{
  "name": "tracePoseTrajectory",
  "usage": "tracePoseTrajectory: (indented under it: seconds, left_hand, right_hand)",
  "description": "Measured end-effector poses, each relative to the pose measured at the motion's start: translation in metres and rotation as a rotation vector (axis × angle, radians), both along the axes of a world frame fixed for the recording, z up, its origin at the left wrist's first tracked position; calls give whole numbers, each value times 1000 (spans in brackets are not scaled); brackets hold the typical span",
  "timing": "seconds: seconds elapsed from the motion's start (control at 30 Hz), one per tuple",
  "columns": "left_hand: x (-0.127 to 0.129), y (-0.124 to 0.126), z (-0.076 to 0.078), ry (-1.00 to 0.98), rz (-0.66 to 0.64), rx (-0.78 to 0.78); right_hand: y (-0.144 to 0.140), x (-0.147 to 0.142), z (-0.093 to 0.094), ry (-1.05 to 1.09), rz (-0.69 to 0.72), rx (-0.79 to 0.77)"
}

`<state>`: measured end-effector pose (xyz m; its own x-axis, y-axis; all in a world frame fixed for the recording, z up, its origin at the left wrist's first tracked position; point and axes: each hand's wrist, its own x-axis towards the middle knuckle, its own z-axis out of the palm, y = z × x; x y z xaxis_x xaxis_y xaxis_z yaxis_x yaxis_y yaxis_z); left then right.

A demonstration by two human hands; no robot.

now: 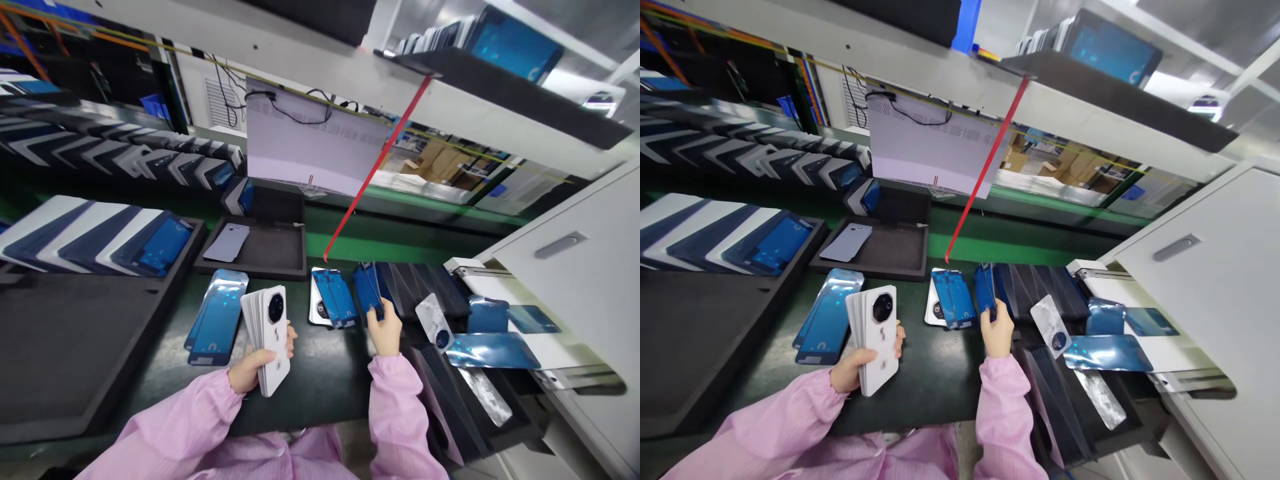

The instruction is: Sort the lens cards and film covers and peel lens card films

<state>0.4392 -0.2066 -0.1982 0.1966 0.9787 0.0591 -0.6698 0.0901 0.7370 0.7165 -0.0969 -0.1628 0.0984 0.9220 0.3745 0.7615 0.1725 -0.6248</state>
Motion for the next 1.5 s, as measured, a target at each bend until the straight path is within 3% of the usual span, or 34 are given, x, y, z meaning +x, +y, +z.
tracePoseTrajectory:
  seconds: [0.07, 0.17, 0.27, 0.37, 0.47, 0.63, 0.77, 0.83, 0.97, 1.13, 1.3, 1.5]
  left_hand:
    - [-5, 0, -2, 264, 131, 118]
    - [-15, 0, 1, 730, 338, 350]
    - [-19, -1, 10, 966, 475, 589]
    - [-15, -5, 20, 1065, 375, 804]
    - [-6, -8, 24, 1172, 182, 909]
    - [3, -12, 18, 1186, 74, 933]
    - [3, -12, 16, 1154, 29, 935]
    - [4, -12, 17, 1139, 7, 917]
    - [11, -15, 18, 1165, 12, 907]
    - [16, -18, 12, 1223, 105, 935]
    - [12, -17, 4, 1108, 190, 799]
    - [11, -18, 2, 1033, 162, 692]
  right_hand:
    - [-16, -1, 19, 254, 14, -58]
    - [-42, -12, 47, 702, 204, -335]
    - [-61, -33, 60, 836, 376, -648]
    - [-70, -54, 59, 826, 442, -841]
    - [-74, -64, 61, 668, 495, -844]
    - [-73, -70, 73, 426, 586, -862]
    - [-63, -71, 73, 419, 684, -870]
    - [-56, -71, 70, 439, 669, -864]
    - [-46, -71, 68, 397, 616, -769]
    - [-47, -76, 77, 229, 817, -755]
    - [-56, -78, 79, 377, 891, -830]
    - [-55, -75, 63, 661, 883, -911]
